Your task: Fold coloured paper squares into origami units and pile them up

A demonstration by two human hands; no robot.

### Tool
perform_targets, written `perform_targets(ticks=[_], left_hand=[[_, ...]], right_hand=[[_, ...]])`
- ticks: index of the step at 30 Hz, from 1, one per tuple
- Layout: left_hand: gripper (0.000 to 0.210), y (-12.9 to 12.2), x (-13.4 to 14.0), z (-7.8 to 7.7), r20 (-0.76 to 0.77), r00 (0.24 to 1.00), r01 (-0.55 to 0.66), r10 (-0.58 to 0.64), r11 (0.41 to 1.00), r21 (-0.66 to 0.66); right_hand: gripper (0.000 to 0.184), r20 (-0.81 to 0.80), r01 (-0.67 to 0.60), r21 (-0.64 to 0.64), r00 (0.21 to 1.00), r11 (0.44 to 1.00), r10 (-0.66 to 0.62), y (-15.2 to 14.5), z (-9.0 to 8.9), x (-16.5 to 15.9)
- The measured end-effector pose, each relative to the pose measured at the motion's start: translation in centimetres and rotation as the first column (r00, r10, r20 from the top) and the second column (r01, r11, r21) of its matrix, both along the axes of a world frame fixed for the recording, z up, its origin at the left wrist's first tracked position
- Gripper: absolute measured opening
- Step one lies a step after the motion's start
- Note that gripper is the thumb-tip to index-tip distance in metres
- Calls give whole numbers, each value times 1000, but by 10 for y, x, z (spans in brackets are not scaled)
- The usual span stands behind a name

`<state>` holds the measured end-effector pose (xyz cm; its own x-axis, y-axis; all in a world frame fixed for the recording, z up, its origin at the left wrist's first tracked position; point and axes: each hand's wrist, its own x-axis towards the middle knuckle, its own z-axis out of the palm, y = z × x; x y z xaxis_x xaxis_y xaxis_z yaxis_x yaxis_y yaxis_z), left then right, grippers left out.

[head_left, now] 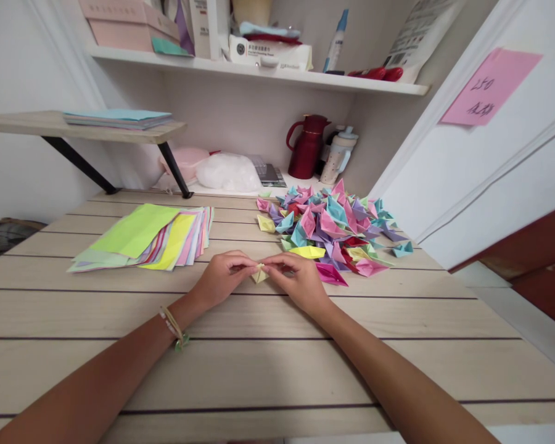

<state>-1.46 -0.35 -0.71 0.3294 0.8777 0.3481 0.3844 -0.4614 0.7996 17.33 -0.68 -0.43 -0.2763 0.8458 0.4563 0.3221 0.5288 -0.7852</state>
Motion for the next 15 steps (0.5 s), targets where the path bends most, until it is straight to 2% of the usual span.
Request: perform_targets(ticks=[3, 7, 15], left_hand=[[17, -4, 2, 5, -32, 999, -34, 37, 996, 82], [18, -9, 6, 8, -48, 996, -68, 74, 991, 113], [18, -9, 10, 6, 9, 992, -130, 130, 991, 41]], right_hand=[[14, -35, 5, -63, 999, 998, -7, -1, 1, 0], [15, -96, 13, -155, 995, 988, -29, -2, 0, -2], [15, -169, -2, -222, 985, 975, -36, -4, 3, -4]])
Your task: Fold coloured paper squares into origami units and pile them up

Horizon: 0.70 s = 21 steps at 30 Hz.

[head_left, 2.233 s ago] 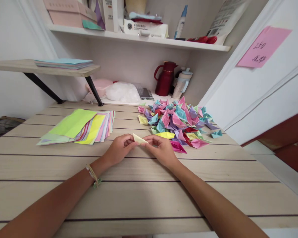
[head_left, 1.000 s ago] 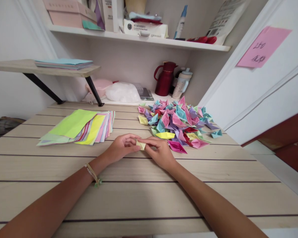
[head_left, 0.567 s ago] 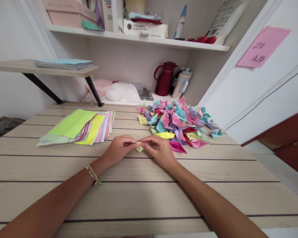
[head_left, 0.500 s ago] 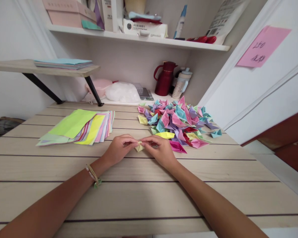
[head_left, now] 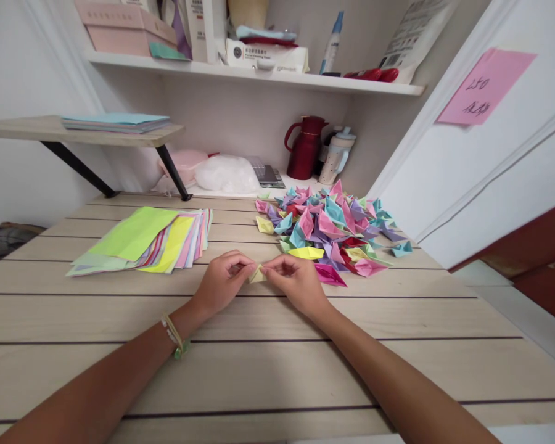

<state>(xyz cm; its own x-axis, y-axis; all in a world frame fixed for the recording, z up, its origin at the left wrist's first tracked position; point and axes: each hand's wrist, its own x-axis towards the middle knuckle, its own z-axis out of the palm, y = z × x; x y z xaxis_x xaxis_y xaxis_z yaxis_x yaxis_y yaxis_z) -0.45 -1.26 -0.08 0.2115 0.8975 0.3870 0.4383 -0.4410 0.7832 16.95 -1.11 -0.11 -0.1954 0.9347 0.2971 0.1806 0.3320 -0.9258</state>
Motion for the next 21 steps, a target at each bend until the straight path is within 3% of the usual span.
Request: perform_targets(ticks=[6, 10, 15, 21], left_hand=[[21, 1, -2, 0, -27, 999, 34, -35, 999, -22], [19, 2, -6, 0, -138, 989, 69, -58, 994, 82], [17, 1, -5, -2, -237, 971, 77, -25, 974, 213], [15, -3, -1, -1, -195, 980, 13, 28, 979, 205]], right_hand=[[16, -16, -17, -5, 1000, 1000, 17, 1, -3, -1], [16, 18, -28, 20, 999, 999, 27, 2, -5, -2], [10, 125, 47, 97, 990, 994, -59, 0, -2, -4], [17, 108, 56, 90, 992, 994, -66, -4, 2, -6]])
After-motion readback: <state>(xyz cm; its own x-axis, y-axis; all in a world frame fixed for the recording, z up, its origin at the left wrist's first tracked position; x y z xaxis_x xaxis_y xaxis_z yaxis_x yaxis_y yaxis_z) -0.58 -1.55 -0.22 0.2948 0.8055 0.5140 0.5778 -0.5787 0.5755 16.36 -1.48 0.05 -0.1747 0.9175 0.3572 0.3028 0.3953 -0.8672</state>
